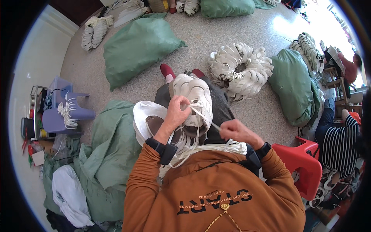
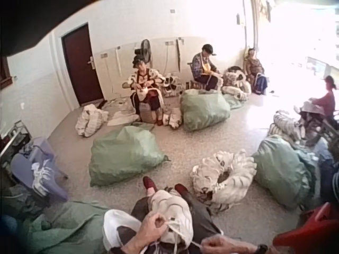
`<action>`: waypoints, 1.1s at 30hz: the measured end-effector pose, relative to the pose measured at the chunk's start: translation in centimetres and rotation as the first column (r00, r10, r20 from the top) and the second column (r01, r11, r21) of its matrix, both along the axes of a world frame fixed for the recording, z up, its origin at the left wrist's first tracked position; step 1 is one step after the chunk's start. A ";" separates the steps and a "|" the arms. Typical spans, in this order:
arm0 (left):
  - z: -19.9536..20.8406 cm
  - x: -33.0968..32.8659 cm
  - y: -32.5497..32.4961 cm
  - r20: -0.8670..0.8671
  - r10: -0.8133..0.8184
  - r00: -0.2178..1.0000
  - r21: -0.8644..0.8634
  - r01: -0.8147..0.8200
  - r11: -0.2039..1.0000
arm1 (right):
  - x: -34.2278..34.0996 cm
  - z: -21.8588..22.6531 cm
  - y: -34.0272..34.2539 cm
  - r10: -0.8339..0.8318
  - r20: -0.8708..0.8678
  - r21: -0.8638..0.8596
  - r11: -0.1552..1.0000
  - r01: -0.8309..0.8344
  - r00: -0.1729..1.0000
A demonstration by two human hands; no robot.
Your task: The person is sitting on the floor in a workshop environment, lacing a pair of white shoes. They thread the laces through the eyelets, pull them tight, and tie them into a knot. The person handles the shoes and laces by hand throughout the process.
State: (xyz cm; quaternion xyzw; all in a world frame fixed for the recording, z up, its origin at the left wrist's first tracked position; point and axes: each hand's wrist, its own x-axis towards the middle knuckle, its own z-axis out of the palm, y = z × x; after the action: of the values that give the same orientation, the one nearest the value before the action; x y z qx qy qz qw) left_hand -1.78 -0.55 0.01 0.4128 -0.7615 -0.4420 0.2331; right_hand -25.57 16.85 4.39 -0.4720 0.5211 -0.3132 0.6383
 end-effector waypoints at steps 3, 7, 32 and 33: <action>0.5 -0.5 0.6 0.044 0.044 0.998 -0.132 -0.037 0.991 | 2.6 0.1 -0.4 0.197 0.031 -0.001 0.980 -0.197 0.980; 1.0 -0.4 1.2 0.060 0.059 0.996 -0.191 -0.047 0.980 | 4.0 -0.3 -0.7 0.237 0.150 -0.123 0.968 -0.220 0.960; 2.0 -2.4 2.1 0.315 -0.002 0.949 -0.640 0.214 0.738 | 5.6 -1.0 -0.6 0.188 -0.204 -0.366 0.895 -0.253 0.961; 2.5 -1.9 1.3 0.205 -0.008 0.979 -0.681 0.148 0.717 | 4.9 -0.7 -0.5 0.187 -0.252 -0.344 0.900 -0.269 0.949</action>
State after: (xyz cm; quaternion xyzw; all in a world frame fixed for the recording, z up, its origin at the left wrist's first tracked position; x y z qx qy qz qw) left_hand -3.67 0.78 2.55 0.3027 -0.9066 -0.0938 0.2788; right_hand -20.68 16.32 3.69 -0.6736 0.4580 -0.2770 0.5096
